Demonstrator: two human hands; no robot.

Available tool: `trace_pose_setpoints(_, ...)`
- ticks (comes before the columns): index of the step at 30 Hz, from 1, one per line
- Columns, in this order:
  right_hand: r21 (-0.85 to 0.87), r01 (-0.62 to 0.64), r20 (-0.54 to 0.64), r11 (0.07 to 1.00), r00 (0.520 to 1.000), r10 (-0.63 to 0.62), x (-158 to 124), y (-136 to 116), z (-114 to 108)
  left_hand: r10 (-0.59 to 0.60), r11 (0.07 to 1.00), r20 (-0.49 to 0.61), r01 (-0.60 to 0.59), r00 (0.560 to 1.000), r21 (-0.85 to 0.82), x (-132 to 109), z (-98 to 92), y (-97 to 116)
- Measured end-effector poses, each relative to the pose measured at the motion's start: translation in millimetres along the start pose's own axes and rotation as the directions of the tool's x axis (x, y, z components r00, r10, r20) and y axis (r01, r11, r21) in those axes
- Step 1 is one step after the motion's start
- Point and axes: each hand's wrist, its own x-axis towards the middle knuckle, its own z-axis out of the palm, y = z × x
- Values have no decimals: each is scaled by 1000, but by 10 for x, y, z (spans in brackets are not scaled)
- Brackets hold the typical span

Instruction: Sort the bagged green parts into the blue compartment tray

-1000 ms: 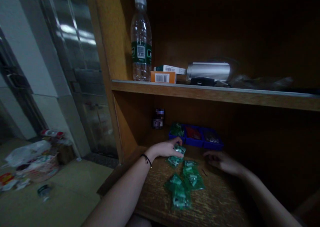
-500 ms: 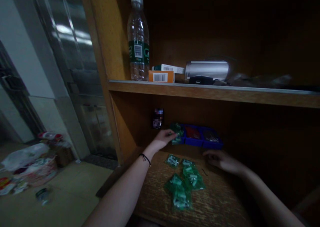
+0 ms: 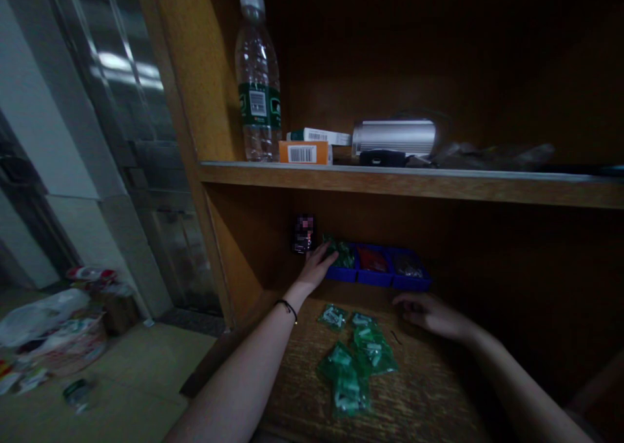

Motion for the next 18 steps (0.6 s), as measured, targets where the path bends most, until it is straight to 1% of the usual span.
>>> trace_pose_setpoints(2,-1,9,7,1000,1000,-9,-1,-5,-4,-8,997,41,5,999,72,-30,24,54)
trace_pose_setpoints(6,3,3,1,1000,1000,-3,4,10,1,-55,976,86,36,995,215,-81,71,108)
trace_pose_setpoints(9,9,11,-1,1000,1000,-11,11,44,14,-46,955,111,12,993,296,-106,104,108)
trace_pose_setpoints(11,13,17,9,1000,1000,-17,16,62,21,-17,942,102,-18,995,335,-114,115,101)
trace_pose_setpoints(15,11,4,13,1000,1000,-4,18,69,20,55,922,48,-69,997,381,-117,112,94)
trace_pose_setpoints(18,1,10,11,1000,1000,-10,13,57,6,90,904,40,-99,995,416,-131,106,96)
